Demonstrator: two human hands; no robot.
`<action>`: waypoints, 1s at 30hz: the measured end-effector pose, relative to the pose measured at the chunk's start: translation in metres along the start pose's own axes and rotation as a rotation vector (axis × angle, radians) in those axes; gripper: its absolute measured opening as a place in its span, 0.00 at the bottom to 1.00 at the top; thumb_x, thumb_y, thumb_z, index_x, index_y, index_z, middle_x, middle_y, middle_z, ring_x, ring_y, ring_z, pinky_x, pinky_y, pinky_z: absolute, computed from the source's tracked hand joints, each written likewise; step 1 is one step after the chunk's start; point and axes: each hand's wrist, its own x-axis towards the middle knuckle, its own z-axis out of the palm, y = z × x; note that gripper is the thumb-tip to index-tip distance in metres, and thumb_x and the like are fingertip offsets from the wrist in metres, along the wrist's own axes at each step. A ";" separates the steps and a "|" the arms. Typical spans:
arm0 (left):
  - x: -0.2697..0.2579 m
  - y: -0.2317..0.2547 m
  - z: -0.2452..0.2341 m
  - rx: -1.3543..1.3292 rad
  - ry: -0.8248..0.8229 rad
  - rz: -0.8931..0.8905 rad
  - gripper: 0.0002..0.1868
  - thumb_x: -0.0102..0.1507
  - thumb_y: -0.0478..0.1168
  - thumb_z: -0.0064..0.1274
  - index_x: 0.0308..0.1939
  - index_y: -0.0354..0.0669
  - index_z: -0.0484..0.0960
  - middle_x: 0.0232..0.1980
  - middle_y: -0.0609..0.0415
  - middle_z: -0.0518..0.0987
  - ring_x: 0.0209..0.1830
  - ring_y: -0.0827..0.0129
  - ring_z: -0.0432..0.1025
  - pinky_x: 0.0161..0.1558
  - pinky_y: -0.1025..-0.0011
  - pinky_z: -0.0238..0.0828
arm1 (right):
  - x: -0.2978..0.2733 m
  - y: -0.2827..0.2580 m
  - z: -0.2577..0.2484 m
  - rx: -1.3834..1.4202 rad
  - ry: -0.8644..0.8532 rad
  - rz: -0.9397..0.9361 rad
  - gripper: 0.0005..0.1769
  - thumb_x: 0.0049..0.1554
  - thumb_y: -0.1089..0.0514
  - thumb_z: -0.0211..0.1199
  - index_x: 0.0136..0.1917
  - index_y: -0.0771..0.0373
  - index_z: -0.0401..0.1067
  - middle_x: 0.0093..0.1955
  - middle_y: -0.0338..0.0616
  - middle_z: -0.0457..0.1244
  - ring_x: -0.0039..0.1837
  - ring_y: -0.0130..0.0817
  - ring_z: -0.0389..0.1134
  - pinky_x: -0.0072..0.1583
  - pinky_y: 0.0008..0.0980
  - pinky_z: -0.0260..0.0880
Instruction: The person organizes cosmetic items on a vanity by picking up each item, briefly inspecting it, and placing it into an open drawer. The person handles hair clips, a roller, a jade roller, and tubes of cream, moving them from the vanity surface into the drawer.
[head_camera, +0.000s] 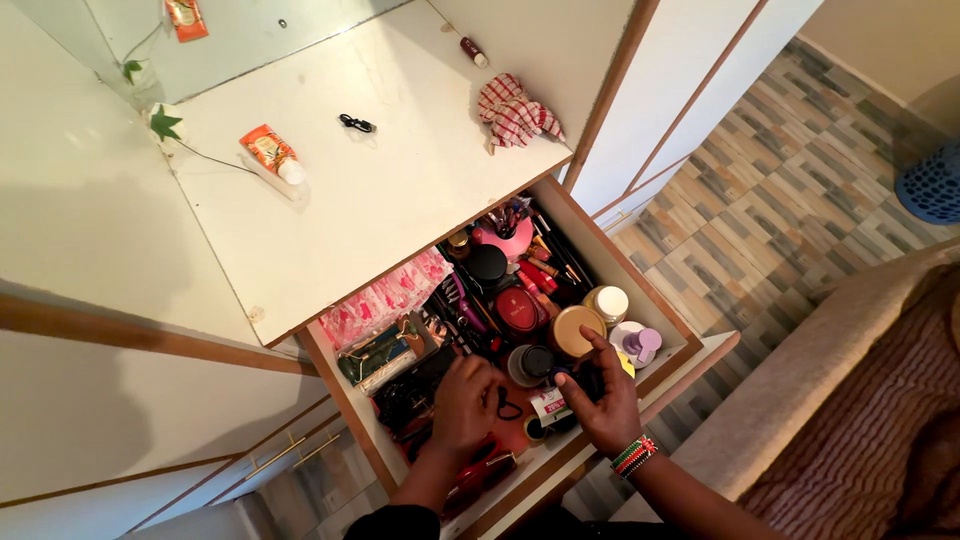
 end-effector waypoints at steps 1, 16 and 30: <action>0.002 0.013 -0.012 -0.098 0.011 -0.004 0.10 0.63 0.33 0.59 0.47 0.46 0.81 0.50 0.52 0.76 0.53 0.57 0.74 0.51 0.61 0.73 | 0.000 0.000 0.000 0.011 -0.008 0.001 0.43 0.52 0.57 0.71 0.77 0.60 0.58 0.38 0.38 0.65 0.40 0.26 0.65 0.46 0.28 0.68; -0.001 0.092 -0.032 -0.329 -0.167 0.170 0.35 0.54 0.31 0.64 0.66 0.50 0.76 0.59 0.51 0.73 0.54 0.57 0.76 0.49 0.62 0.75 | -0.006 0.001 0.001 0.010 -0.106 -0.105 0.54 0.44 0.57 0.77 0.78 0.59 0.53 0.44 0.42 0.72 0.45 0.32 0.75 0.51 0.32 0.74; -0.030 0.051 -0.030 -0.979 -0.040 -0.179 0.29 0.62 0.30 0.62 0.65 0.41 0.67 0.62 0.50 0.74 0.66 0.67 0.71 0.64 0.66 0.66 | -0.007 0.025 -0.002 0.202 -0.068 0.005 0.35 0.62 0.49 0.56 0.79 0.61 0.58 0.40 0.41 0.69 0.42 0.24 0.65 0.48 0.27 0.66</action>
